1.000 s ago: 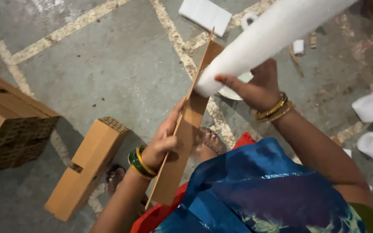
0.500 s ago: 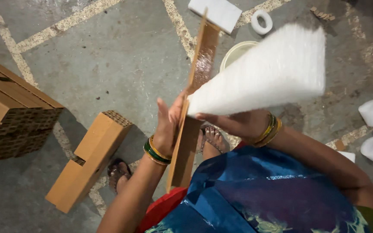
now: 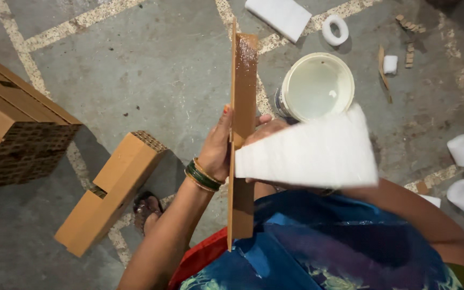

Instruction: The person assembles a cardboard box by folding its flaps and pressing the seams. They then dip a white foam roller into a bucket of liquid and apply it to the box's edges before folding and pressing the box closed again.

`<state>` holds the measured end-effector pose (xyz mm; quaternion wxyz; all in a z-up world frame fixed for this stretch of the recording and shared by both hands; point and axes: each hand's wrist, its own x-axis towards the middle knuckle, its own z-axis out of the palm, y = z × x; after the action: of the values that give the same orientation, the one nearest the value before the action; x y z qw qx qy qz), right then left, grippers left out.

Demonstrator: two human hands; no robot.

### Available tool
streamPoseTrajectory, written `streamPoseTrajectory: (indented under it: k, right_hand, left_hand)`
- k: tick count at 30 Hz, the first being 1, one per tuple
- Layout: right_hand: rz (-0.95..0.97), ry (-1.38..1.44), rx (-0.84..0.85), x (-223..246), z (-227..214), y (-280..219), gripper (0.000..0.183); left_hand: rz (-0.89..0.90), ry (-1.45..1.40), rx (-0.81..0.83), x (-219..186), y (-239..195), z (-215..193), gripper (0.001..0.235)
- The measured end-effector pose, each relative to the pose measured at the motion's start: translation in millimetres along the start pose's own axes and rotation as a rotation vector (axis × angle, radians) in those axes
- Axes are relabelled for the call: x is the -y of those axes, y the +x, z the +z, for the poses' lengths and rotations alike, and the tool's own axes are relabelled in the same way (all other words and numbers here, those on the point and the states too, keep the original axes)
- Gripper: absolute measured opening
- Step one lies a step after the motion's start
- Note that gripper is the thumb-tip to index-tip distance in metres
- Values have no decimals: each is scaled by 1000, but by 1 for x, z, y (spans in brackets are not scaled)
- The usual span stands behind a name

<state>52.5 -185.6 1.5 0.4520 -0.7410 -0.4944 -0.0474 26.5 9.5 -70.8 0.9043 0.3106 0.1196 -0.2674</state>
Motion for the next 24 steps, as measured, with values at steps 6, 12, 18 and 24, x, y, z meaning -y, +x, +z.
streamPoseTrajectory:
  k: [6,12,18,24]
  right_hand:
    - [138,-90,-140,-27,-12,-8,29]
    - [274,-68,-202,-40,-14,2,33]
    - [266,90,-66,9,2,2,37]
    - [236,81,-133,-9,-17,-35,42]
  left_hand:
    - [-6,108,-25,-9,5,10,54]
    - [40,119,-78,-13,8,13,49]
    - [167,193,-105,-30,12,7,55]
    - [267,102,58,-61,9,-2,63]
